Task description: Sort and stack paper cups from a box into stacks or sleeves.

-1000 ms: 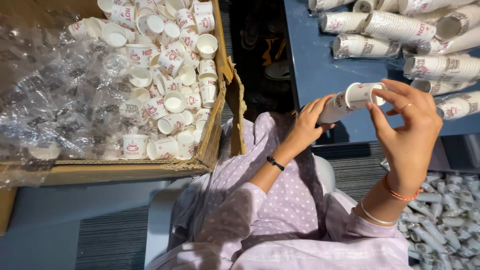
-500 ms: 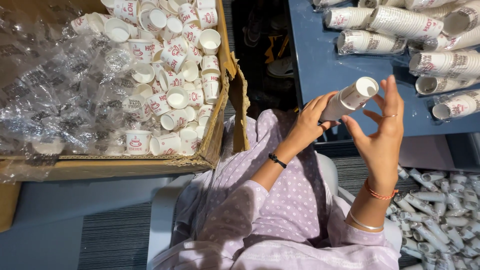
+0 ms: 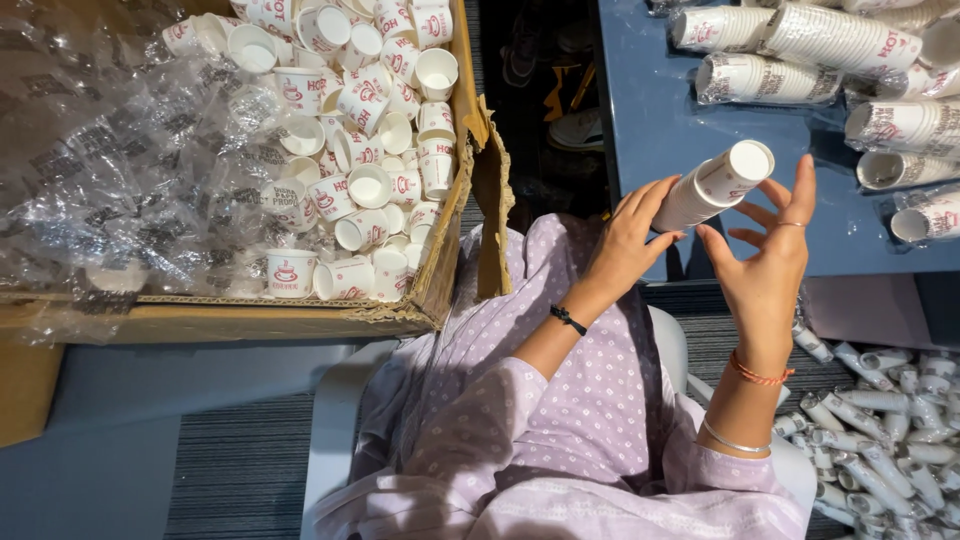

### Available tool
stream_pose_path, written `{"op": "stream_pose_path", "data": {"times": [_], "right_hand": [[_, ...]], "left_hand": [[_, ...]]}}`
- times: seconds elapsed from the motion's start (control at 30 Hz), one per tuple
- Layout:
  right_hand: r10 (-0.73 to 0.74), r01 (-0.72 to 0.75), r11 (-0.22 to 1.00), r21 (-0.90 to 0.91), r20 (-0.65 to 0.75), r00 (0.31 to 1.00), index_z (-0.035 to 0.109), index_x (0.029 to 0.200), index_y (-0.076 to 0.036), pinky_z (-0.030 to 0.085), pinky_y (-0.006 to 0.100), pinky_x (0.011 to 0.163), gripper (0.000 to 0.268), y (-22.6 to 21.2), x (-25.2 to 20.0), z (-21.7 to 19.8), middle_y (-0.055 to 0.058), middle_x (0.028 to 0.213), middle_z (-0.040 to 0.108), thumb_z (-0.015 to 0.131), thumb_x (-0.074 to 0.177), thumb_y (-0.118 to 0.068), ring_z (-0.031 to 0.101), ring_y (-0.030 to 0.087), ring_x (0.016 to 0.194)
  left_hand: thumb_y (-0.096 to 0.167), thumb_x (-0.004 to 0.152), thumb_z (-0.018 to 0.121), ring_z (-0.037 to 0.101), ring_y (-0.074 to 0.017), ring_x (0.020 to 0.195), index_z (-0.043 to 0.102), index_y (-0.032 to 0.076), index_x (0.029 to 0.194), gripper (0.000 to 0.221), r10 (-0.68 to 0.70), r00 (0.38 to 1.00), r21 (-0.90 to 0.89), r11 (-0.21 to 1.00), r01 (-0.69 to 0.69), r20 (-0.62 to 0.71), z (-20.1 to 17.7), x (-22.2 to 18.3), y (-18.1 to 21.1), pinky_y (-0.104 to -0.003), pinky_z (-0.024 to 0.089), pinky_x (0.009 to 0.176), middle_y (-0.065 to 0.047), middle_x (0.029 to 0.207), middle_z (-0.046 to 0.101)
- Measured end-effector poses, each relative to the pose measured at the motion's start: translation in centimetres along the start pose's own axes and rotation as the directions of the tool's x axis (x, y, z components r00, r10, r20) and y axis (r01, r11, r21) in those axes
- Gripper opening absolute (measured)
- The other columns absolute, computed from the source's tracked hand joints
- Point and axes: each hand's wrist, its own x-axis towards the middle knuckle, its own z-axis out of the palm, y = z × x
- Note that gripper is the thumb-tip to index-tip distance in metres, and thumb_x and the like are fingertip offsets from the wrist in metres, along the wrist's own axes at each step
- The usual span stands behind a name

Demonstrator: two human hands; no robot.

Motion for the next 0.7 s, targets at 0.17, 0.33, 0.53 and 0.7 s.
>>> {"op": "stream_pose_path", "data": {"times": [0.17, 0.33, 0.53, 0.7], "right_hand": [[-0.168, 0.179, 0.983, 0.035, -0.216, 0.962, 0.031, 0.162, -0.006, 0.056, 0.033, 0.105, 0.08, -3.9, -0.6, 0.0, 0.017, 0.155, 0.048, 0.079, 0.101, 0.012, 0.056, 0.026, 0.136], [-0.31, 0.365, 0.92, 0.147, -0.3, 0.902, 0.062, 0.135, -0.002, 0.052, 0.03, 0.109, 0.03, -9.9, 1.4, 1.9, 0.011, 0.149, 0.054, 0.077, 0.113, 0.014, 0.058, 0.019, 0.128], [-0.589, 0.521, 0.782, 0.342, 0.131, 0.798, 0.073, 0.113, -0.002, 0.056, 0.035, 0.096, 0.019, -18.6, 6.6, 11.1, 0.01, 0.115, 0.074, 0.08, 0.095, -0.003, 0.07, 0.025, 0.109], [-0.776, 0.675, 0.607, 0.418, 0.495, 0.391, 0.072, 0.12, -0.009, 0.052, 0.044, 0.092, 0.045, -20.0, 7.4, 22.2, 0.017, 0.123, 0.063, 0.085, 0.079, -0.021, 0.061, 0.036, 0.11]], "left_hand": [[0.006, 0.078, 0.081, 0.057, -0.0342, 0.133, 0.046, 0.01, 0.15, 0.08, -0.015, 1.0, 0.021, 1.0, 0.015, -0.02, 0.0, 0.1, 0.7, -0.042, 0.049, 0.112, -0.013, 0.143, 0.058], [0.01, 0.081, 0.08, 0.057, -0.0345, 0.135, 0.04, 0.012, 0.156, 0.085, 0.014, 1.0, -0.046, 0.999, -0.014, -0.009, -0.2, 0.1, 0.2, -0.042, 0.048, 0.115, -0.015, 0.147, 0.057], [0.021, 0.086, 0.077, 0.056, -0.0325, 0.134, 0.039, 0.013, 0.154, 0.078, 0.128, 0.99, 0.028, 0.992, -0.126, -0.062, 2.0, -0.2, -2.7, -0.043, 0.046, 0.115, -0.014, 0.148, 0.055], [0.02, 0.085, 0.079, 0.059, -0.0303, 0.128, 0.044, 0.016, 0.153, 0.077, 0.074, 0.995, 0.043, 0.997, -0.071, -0.064, 2.5, -0.1, -3.2, -0.042, 0.051, 0.113, -0.008, 0.145, 0.058]]}}
